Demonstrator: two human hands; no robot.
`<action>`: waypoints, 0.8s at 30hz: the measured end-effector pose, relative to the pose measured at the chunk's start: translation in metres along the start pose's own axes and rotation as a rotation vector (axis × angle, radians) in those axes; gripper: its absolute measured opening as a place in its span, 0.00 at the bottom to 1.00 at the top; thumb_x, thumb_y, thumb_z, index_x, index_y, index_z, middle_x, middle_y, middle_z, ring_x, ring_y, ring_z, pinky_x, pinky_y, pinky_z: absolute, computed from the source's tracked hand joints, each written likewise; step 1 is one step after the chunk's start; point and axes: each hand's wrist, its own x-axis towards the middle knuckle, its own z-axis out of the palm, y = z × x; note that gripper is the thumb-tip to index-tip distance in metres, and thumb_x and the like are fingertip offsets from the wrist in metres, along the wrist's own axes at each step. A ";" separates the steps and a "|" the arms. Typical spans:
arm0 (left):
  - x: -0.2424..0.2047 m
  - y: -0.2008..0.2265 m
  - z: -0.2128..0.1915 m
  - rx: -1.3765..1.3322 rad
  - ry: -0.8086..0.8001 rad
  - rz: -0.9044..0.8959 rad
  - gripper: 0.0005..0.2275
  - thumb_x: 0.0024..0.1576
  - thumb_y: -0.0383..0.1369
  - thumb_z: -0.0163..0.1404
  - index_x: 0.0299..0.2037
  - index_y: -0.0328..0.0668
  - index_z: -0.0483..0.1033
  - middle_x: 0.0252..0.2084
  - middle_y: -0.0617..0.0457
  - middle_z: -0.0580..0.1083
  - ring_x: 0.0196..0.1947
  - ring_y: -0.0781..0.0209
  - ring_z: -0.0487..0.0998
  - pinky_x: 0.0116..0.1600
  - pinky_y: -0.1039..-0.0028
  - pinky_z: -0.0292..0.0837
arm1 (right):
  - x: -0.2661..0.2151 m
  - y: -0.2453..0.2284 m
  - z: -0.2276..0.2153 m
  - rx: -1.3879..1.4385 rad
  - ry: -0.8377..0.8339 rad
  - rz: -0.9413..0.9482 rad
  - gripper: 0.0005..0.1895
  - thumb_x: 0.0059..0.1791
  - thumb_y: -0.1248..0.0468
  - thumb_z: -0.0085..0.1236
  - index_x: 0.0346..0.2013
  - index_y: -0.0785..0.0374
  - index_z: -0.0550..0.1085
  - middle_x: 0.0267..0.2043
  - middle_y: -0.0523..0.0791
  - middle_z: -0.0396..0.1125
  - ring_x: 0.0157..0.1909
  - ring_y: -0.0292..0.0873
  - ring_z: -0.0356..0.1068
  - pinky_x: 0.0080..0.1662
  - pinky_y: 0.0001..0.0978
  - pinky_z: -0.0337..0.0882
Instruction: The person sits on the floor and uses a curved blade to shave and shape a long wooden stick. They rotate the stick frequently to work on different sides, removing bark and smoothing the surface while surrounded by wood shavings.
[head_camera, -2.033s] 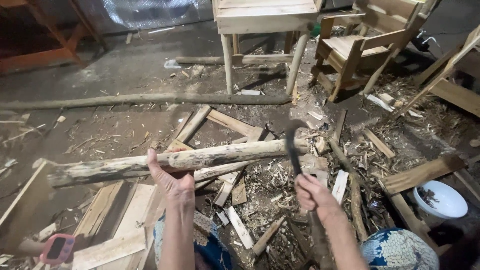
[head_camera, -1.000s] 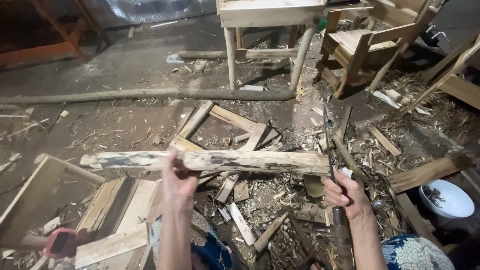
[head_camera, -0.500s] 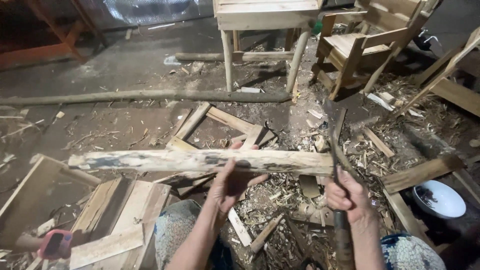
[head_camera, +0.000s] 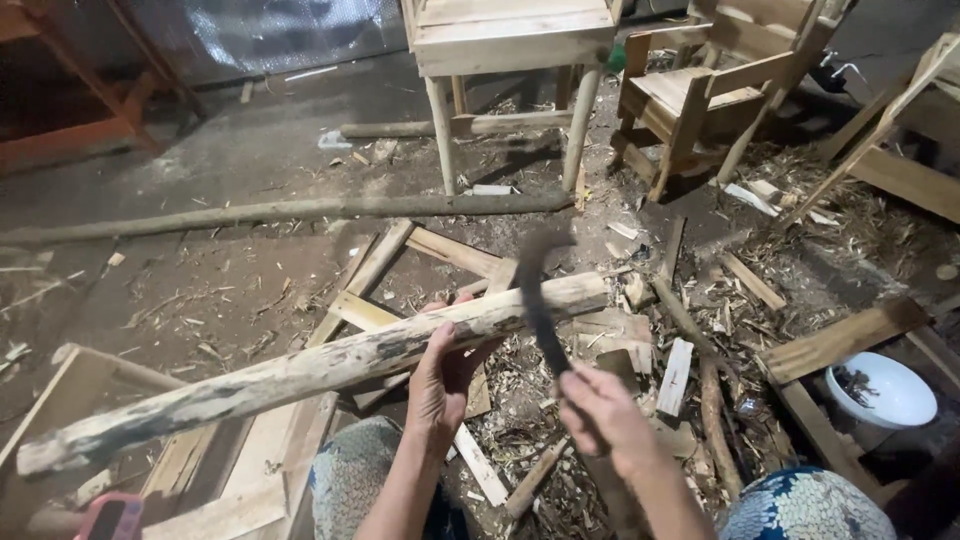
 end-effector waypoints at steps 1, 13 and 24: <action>-0.002 0.001 0.005 0.018 0.042 -0.024 0.23 0.43 0.25 0.50 0.51 0.46 0.60 0.55 0.42 0.68 0.53 0.43 0.69 0.54 0.50 0.68 | 0.003 0.007 0.004 0.010 -0.066 0.010 0.08 0.52 0.68 0.43 0.35 0.73 0.67 0.15 0.44 0.59 0.10 0.34 0.50 0.12 0.23 0.52; 0.003 0.007 -0.005 0.048 0.005 -0.012 0.21 0.43 0.24 0.50 0.49 0.45 0.61 0.57 0.41 0.67 0.53 0.41 0.69 0.55 0.48 0.68 | 0.019 0.018 -0.004 0.124 -0.140 0.038 0.08 0.51 0.68 0.43 0.38 0.73 0.65 0.15 0.43 0.57 0.09 0.33 0.49 0.11 0.22 0.51; -0.004 0.003 -0.001 0.130 -0.133 0.092 0.19 0.46 0.23 0.51 0.48 0.41 0.63 0.53 0.39 0.69 0.48 0.43 0.73 0.52 0.55 0.73 | 0.016 0.021 -0.001 0.066 -0.201 0.057 0.13 0.52 0.68 0.41 0.47 0.76 0.63 0.14 0.41 0.56 0.09 0.31 0.49 0.11 0.20 0.49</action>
